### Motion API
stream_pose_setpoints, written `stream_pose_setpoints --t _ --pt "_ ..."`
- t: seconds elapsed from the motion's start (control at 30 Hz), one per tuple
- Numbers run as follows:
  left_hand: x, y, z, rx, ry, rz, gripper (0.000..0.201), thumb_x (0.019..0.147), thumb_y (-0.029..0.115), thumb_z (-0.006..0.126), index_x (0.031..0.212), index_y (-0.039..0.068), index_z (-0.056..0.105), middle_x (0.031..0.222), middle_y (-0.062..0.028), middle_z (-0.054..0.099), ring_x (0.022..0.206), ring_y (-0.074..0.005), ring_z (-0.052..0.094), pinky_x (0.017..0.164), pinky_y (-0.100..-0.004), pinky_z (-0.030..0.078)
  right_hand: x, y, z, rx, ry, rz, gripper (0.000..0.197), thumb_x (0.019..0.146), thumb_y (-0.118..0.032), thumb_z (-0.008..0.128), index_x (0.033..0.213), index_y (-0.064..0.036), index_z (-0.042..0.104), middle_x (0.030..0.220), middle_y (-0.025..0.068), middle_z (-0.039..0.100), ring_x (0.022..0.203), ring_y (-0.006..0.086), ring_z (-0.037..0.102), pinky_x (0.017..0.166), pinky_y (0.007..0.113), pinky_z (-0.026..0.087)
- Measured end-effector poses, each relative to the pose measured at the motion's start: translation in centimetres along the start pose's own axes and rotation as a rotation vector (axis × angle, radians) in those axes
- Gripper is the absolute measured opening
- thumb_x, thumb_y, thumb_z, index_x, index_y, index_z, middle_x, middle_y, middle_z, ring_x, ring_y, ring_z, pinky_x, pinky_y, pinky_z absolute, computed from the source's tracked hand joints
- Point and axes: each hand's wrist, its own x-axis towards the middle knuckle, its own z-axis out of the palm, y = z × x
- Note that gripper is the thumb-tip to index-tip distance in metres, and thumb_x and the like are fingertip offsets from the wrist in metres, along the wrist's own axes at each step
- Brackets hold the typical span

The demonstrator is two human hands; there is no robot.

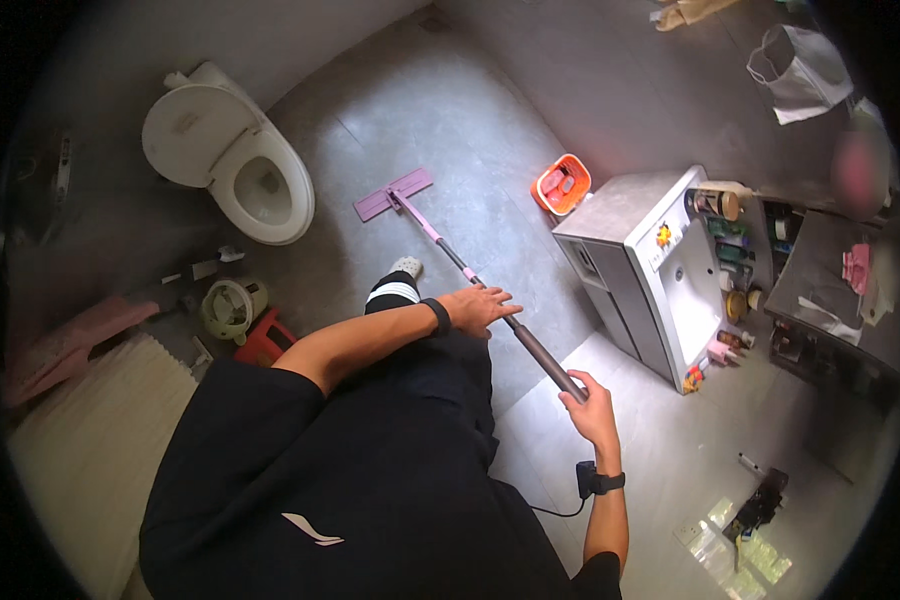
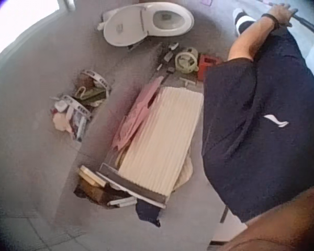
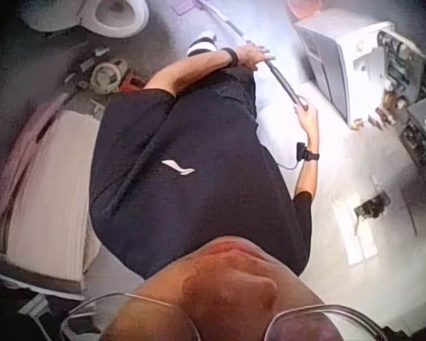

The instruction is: Mopping the floor in a bathroom.

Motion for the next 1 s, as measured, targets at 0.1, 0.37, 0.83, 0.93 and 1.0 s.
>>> stream_pose_setpoints --t 0.1,0.37,0.83,0.93,1.0 --pt "1.9 1.1 1.8 0.033 0.035 0.074 0.078 0.079 0.034 0.073 0.147 0.023 0.037 0.136 -0.0131 0.051 0.132 -0.035 0.046 0.104 -0.0666 0.033 -1.2 0.1 1.1 -0.047 0.004 0.024 0.048 0.077 -0.008 0.076 0.124 -0.0092 0.063 0.069 0.0094 0.064 0.058 0.0152 0.059 0.056 0.031 0.046" --pt "5.9 0.8 7.9 -0.123 -0.278 -0.103 0.034 0.079 0.028 0.068 0.11 0.012 0.068 0.113 -0.0128 0.067 0.115 -0.033 0.061 0.102 -0.0674 0.036 -3.2 9.3 4.3 0.057 -0.069 0.146 0.05 0.078 -0.005 0.073 0.127 -0.007 0.06 0.072 0.0122 0.064 0.063 0.0159 0.059 0.061 0.032 0.048" --pt "10.8 -10.2 8.8 -1.23 0.189 -1.016 0.042 0.091 0.039 0.052 0.085 -0.001 0.062 0.074 -0.0157 0.059 0.064 -0.0309 0.059 0.063 -0.0451 0.054 10.3 14.2 -0.8 0.236 -0.211 0.049 0.051 0.081 0.0 0.072 0.13 -0.0035 0.058 0.082 0.0041 0.066 0.068 0.0071 0.055 0.059 0.025 0.044" --pt "11.8 -8.3 5.0 -1.522 0.367 -1.026 0.031 0.09 0.033 0.054 0.079 0.005 0.056 0.067 -0.007 0.051 0.058 -0.021 0.051 0.054 -0.0418 0.047 13.9 11.1 -1.7 0.16 -0.181 -0.066 0.054 0.08 -0.005 0.073 0.131 -0.0046 0.058 0.078 0.0083 0.067 0.066 0.011 0.058 0.062 0.028 0.048" --pt "12.5 -6.2 2.2 -1.673 0.546 -1.006 0.027 0.089 0.03 0.058 0.082 0.004 0.058 0.069 -0.0058 0.053 0.058 -0.0184 0.052 0.052 -0.0402 0.045 15.7 8.2 -2.3 0.158 -0.16 -0.124 0.053 0.08 -0.005 0.073 0.131 -0.0039 0.058 0.078 0.0093 0.068 0.066 0.012 0.06 0.062 0.029 0.048"
